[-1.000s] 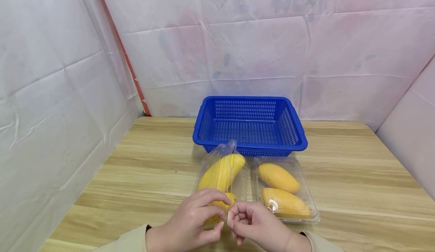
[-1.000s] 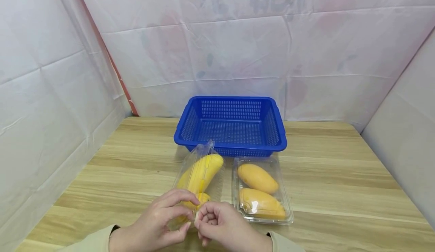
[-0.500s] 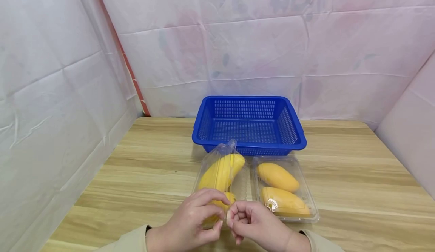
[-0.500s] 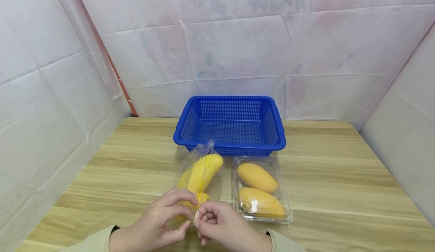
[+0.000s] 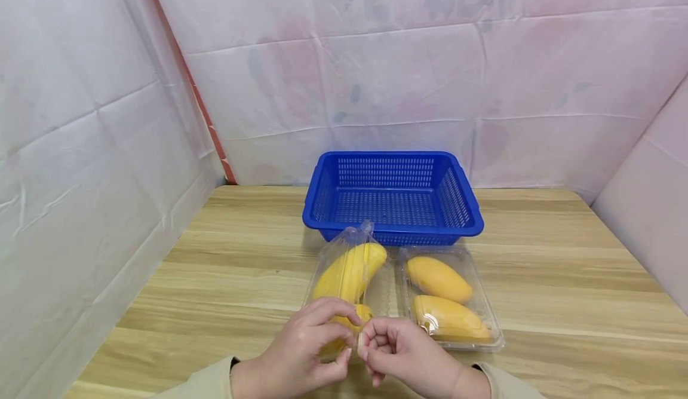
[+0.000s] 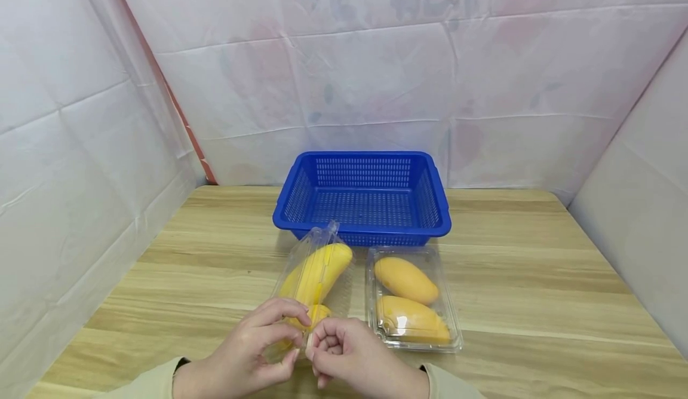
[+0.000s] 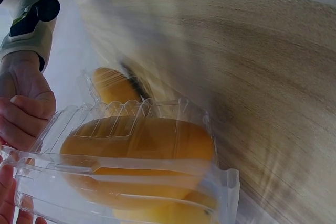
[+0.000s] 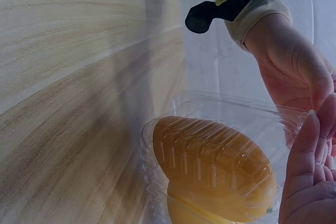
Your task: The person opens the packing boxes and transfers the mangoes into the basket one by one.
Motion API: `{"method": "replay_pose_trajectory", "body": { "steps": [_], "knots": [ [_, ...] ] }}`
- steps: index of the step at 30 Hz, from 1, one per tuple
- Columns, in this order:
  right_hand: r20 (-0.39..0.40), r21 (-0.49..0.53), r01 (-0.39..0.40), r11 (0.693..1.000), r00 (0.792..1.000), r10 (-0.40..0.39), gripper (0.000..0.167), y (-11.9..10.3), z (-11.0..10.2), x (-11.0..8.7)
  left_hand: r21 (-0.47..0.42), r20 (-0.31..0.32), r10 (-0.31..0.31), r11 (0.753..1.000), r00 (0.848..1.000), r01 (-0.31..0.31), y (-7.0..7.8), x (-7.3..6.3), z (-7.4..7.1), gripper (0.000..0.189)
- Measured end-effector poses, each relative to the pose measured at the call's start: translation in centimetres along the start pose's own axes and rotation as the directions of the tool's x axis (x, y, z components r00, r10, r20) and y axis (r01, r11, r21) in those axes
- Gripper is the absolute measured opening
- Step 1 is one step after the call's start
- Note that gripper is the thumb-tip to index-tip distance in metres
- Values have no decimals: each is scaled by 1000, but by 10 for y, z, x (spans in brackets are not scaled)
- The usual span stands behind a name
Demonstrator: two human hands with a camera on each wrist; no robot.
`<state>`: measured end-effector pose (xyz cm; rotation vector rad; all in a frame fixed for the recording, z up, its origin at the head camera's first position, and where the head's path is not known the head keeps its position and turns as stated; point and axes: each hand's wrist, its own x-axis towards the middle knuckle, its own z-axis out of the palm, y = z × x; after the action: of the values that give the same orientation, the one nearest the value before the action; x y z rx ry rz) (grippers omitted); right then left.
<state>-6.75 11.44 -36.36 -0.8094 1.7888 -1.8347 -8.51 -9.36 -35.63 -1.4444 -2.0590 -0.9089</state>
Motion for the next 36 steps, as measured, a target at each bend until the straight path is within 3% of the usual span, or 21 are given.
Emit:
{"method": "replay_pose_trajectory", "body": {
  "steps": [7, 16, 27, 33, 36],
  "knots": [
    [-1, 0, -4, 1000, 1000, 4, 17, -1, 0, 0, -8, -9, 5, 1000, 1000, -5, 0, 0, 0, 15],
    [-3, -30, 33, 999, 999, -33, 14, -1, -2, -1, -105, -44, -56, 993, 997, 51, 0, -1, -5, 22],
    [-14, -64, 50, 997, 999, -51, 13, -2, -2, -1, -34, 8, 0, 999, 1000, 1, -3, -4, -4, 7],
    [-10, -55, 61, 997, 998, -62, 13, -2, -2, -2, 6, -3, 58, 998, 998, -58, -5, -2, -6, 3],
    [-14, -58, 61, 996, 998, -62, 13, -3, -2, -2, 26, -25, 67, 997, 997, -66, -8, 5, -11, 8]
  ]
}}
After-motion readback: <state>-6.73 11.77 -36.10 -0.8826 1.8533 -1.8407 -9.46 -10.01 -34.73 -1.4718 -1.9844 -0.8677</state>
